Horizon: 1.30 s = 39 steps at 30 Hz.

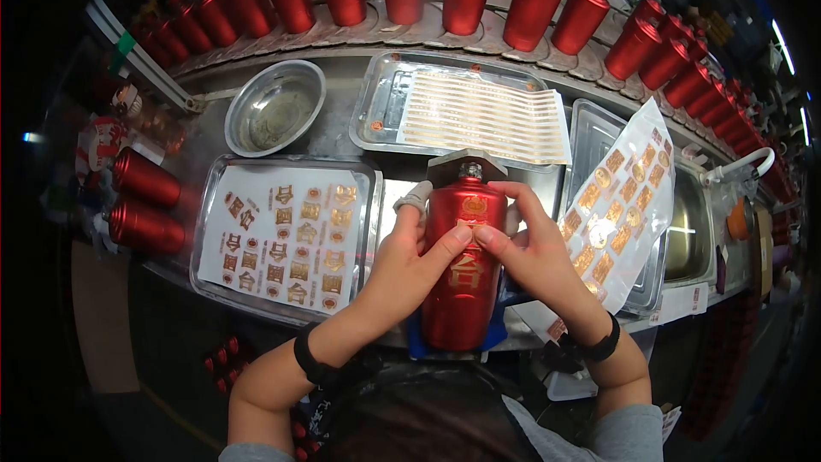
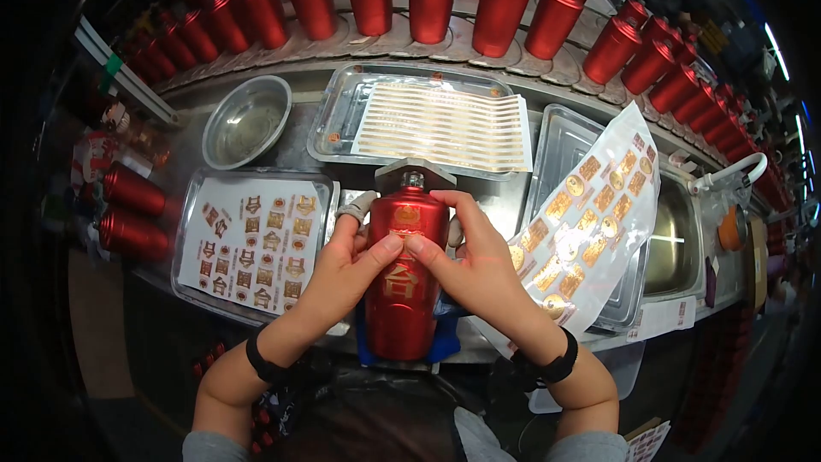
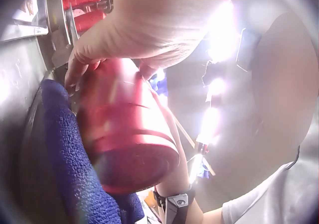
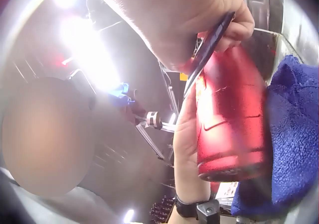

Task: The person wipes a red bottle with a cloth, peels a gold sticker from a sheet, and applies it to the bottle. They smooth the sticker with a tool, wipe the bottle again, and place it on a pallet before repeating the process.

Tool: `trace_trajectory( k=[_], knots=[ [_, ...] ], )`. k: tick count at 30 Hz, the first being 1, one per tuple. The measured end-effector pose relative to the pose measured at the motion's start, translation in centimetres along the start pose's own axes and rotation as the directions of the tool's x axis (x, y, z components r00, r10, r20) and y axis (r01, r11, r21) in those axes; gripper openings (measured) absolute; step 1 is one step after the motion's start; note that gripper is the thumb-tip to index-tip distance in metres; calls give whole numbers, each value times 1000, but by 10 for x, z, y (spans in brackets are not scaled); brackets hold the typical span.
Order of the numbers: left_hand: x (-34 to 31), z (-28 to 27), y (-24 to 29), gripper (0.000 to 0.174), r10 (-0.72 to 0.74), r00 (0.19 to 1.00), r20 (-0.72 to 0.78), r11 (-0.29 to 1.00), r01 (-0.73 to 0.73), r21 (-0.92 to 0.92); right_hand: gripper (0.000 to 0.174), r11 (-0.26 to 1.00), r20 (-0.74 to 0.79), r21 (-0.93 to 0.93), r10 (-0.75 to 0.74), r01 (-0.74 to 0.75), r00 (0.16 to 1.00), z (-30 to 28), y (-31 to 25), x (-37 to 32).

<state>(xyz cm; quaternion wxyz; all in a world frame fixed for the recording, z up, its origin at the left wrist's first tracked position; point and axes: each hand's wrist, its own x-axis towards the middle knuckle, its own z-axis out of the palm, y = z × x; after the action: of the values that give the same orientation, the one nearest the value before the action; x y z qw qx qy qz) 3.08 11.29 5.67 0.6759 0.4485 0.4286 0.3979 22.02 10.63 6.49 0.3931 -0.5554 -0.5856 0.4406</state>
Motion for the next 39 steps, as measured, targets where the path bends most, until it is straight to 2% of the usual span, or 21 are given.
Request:
trace_trajectory(
  k=[1, 4, 7, 10, 13, 16, 20, 23, 28, 31, 35, 37, 39],
  knots=[
    [0, -2, -1, 65, 10, 1000, 14, 1000, -10, 12, 60, 997, 16, -53, 52, -51, 999, -1, -4, -1],
    [1, -6, -1, 67, 29, 998, 47, 999, -31, 25, 61, 997, 17, -68, -37, 38, 999, -1, 0, -1],
    [2, -9, 4, 68, -15, 997, 79, 1000, 15, -4, 63, 1000, 49, 13, -18, 17, 999, -3, 6, 3],
    [3, -9, 8, 67, -51, 997, 54, 999, 52, -13, 60, 986, 38, 116, 113, -117, 993, -1, 2, 7],
    [4, -7, 4, 66, -35, 999, 28, 999, 36, -33, 54, 1000, -7, -14, 16, -16, 1000, 3, -1, 5],
    [6, -3, 0, 66, -13, 1000, 3, 999, 13, -38, 47, 1000, -45, -3, -19, 19, 999, 5, 1, 6],
    [5, 1, -2, 59, -2, 999, -52, 1000, 2, -12, 44, 1000, -48, -8, 6, -6, 999, 5, 2, 7],
    [5, -3, -2, 66, -11, 1000, 0, 999, 11, -38, 44, 999, -53, -21, 24, -25, 998, 5, -2, 6],
    [5, -7, 0, 66, -29, 999, 13, 1000, 29, 2, 48, 1000, -38, 9, -13, 13, 999, 4, 2, 4],
    [5, -7, -2, 66, -23, 1000, 14, 1000, 23, 10, 51, 993, -46, -97, -65, 60, 997, 4, -2, 1],
    [5, -9, 5, 67, -58, 998, 21, 998, 58, -7, 52, 1000, -5, -30, 8, -9, 1000, 0, -2, 1],
    [6, -6, 4, 68, -31, 999, 10, 999, 32, -24, 52, 999, 6, 1, 53, -53, 999, -2, -7, 2],
    [5, -4, 1, 66, -7, 1000, -2, 1000, 7, -13, 51, 1000, -24, -13, 7, -7, 1000, 2, -5, 1]
  ],
)
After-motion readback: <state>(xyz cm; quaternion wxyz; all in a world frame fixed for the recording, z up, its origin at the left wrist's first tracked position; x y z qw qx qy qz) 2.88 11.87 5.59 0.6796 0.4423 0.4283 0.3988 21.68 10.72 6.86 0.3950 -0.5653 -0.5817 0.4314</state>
